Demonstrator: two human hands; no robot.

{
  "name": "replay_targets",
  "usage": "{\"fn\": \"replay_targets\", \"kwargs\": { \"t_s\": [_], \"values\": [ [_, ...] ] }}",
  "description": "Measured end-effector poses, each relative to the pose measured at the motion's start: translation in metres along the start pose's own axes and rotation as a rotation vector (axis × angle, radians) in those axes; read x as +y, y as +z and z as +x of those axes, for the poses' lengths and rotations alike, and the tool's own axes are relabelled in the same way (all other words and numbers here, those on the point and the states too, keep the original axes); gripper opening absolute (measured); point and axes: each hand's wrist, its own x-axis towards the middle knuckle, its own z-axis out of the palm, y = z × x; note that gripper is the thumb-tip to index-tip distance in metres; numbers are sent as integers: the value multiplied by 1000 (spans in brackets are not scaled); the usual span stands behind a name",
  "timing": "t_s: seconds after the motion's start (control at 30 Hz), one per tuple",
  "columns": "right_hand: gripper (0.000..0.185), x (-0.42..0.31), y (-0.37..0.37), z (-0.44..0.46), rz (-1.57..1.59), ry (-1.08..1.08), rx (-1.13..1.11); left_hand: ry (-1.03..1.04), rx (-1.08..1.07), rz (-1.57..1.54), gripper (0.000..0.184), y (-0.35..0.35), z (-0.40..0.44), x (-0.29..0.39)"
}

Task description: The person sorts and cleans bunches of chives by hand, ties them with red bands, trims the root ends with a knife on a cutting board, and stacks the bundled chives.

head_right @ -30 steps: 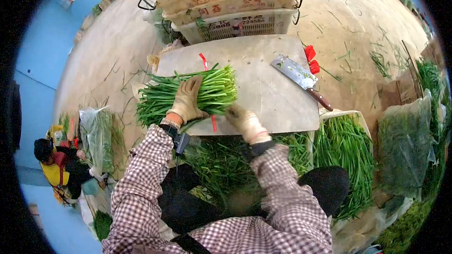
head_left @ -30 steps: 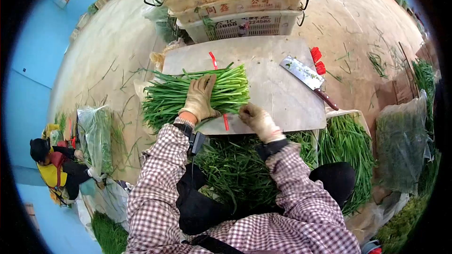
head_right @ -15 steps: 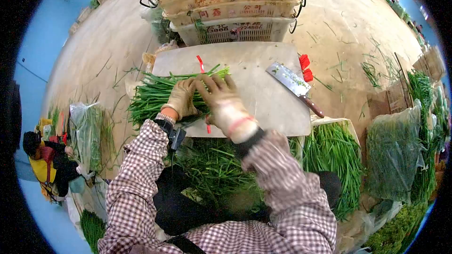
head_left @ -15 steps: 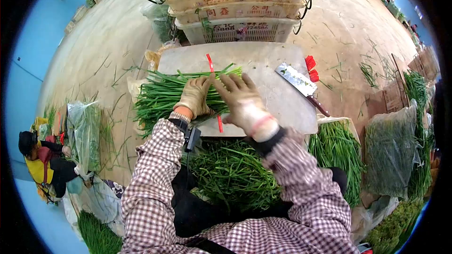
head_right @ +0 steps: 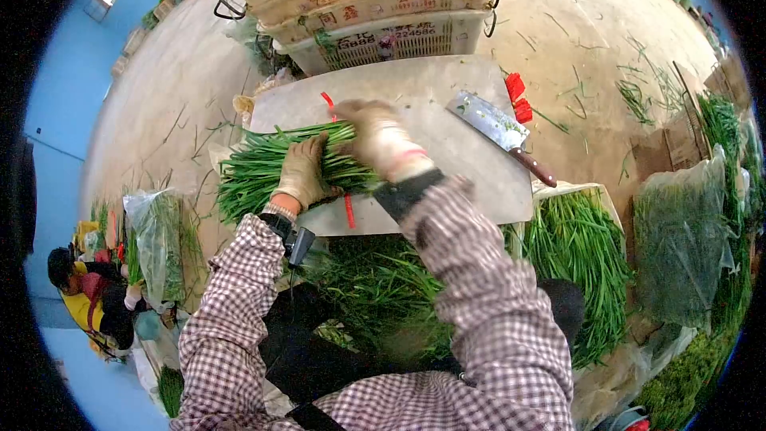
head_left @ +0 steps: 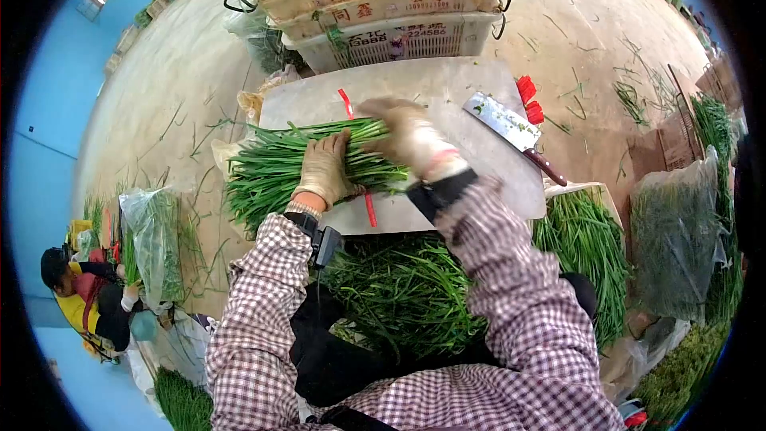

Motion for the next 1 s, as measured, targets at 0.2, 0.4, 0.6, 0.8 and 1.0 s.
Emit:
{"fn": "replay_targets", "kwargs": {
  "t_s": [0.2, 0.4, 0.6, 0.8, 1.0],
  "values": [
    [26, 84, 27, -71, 579, 837, 270, 35, 64, -61, 124, 9, 7, -5],
    [30, 71, 57, -48, 715, 821, 152, 13, 59, -43, 125, 5, 4, 0],
    [19, 73, 67, -51, 709, 711, 365, 5, 21, -28, 126, 8, 7, -3],
    [14, 85, 47, -84, 870, 537, 861, 17, 59, -106, 126, 6, 2, -3],
    [16, 38, 26, -73, 1646, 532, 721, 31, 81, -132, 121, 6, -1, -7]
  ]
}}
